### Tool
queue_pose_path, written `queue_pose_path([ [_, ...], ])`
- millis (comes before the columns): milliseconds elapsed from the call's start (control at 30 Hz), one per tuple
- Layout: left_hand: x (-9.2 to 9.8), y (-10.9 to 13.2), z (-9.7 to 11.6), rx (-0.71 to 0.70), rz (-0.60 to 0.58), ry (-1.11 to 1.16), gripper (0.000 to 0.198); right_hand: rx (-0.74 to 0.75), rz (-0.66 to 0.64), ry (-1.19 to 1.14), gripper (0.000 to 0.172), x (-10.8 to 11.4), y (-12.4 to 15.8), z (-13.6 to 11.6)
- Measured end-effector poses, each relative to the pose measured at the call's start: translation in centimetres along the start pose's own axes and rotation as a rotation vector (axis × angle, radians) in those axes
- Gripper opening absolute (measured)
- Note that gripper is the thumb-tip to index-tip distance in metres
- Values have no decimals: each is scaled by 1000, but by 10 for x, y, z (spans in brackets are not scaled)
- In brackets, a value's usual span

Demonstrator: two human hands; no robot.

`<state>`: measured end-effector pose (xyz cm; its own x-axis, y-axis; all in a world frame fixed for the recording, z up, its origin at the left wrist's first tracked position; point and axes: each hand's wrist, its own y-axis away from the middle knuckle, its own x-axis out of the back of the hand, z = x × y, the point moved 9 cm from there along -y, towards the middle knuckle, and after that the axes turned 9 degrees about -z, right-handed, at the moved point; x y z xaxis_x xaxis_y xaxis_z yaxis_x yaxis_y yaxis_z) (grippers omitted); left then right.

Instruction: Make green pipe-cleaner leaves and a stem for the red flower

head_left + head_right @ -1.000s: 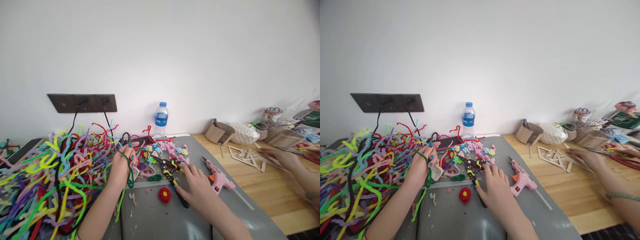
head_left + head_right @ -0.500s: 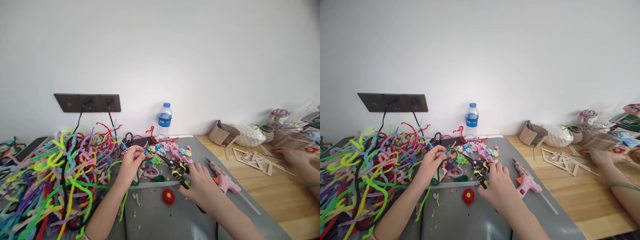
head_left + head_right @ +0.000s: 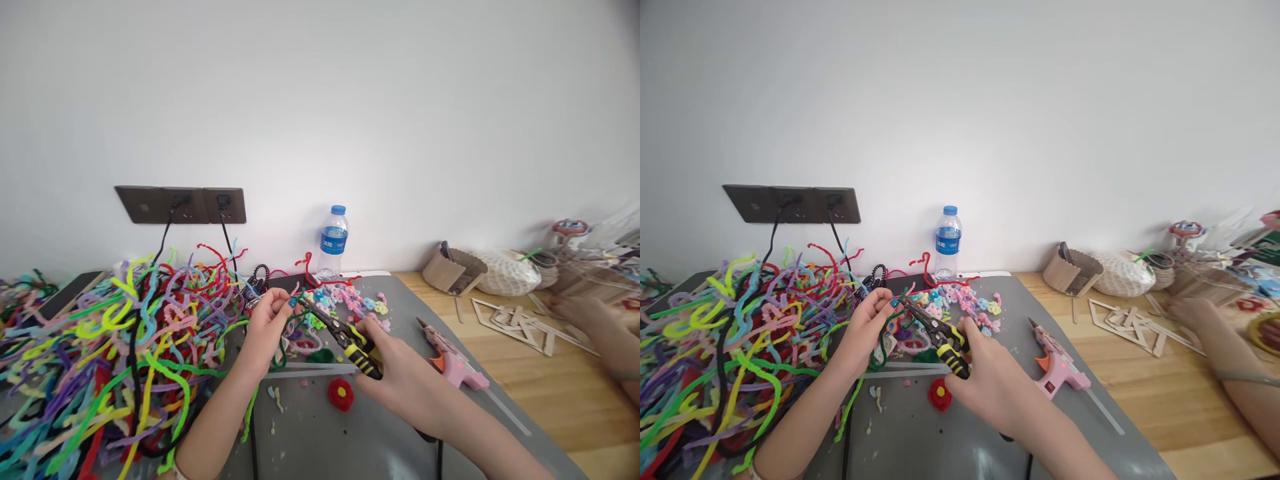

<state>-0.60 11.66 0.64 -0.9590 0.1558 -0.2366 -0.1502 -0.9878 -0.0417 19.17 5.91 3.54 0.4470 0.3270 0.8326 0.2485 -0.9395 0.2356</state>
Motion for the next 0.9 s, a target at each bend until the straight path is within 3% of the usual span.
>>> queue_pose_path([
  [233,-2,1,8,-13,-8,-1,29,73,0,-24,29,-3,-15,-17],
  [467,0,1,9,-17,-8,-7,30,106,59,-20,17,-1,-23,-17],
  [667,13,0,11,-47,62,-14,26,-64,-31,77,24,-4,-34,-3],
  [900,16,-4,7,-39,64,-10,33,-216,157,384,42,-8,-60,16],
])
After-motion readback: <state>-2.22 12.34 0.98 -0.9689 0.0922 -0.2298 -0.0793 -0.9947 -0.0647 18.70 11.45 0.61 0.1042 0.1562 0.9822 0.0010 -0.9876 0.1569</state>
